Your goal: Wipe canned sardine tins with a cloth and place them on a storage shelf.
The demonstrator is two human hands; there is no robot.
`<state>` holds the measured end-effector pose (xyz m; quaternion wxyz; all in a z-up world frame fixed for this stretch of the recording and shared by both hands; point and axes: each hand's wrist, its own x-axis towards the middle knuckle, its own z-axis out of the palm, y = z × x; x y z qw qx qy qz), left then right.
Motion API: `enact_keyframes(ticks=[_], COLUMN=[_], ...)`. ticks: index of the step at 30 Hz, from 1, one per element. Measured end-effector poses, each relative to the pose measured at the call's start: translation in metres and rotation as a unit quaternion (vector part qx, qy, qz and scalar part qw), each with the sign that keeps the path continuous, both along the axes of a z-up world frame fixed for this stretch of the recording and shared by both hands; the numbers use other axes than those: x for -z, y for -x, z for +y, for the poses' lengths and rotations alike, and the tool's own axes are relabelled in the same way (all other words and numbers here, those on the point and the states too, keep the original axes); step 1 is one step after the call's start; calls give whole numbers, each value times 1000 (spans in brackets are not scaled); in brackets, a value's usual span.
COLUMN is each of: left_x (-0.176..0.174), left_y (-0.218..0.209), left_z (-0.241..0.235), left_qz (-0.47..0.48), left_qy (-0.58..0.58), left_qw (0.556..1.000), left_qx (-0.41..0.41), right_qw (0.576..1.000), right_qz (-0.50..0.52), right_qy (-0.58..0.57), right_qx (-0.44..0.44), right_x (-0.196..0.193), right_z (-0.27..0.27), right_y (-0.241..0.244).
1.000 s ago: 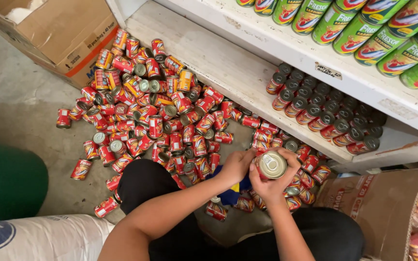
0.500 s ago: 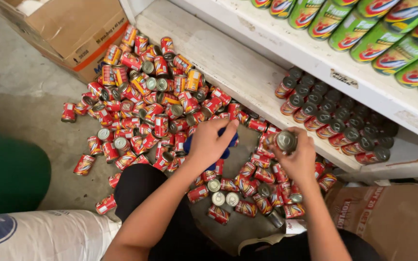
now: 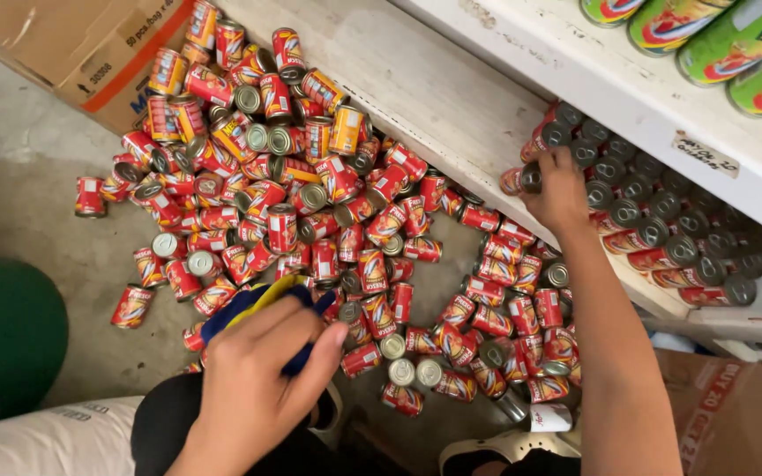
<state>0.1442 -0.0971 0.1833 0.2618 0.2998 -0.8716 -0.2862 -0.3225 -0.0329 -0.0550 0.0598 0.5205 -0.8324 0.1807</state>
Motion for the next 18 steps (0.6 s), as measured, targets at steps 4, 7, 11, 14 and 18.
enact_keyframes(ticks=[4, 7, 11, 14, 18], left_x=[8, 9, 11, 12, 15], left_y=[-7, -5, 2, 7, 7], left_z=[-7, -11, -11, -12, -12], left_qz=[2, 9, 2, 7, 7], left_qy=[-2, -20, -17, -16, -17], left_qw=[1000, 1000, 1000, 1000, 1000], left_qx=[1, -16, -9, 5, 2], right_qw=[998, 998, 994, 993, 993], right_qz=[16, 34, 86, 85, 86], right_qy=[-58, -49, -69, -84, -87], right_qx=[16, 16, 2, 3, -5], right_x=[16, 29, 35, 34, 29], right_z=[-14, -20, -20, -21, -22], right_y=[26, 45, 59, 63, 61])
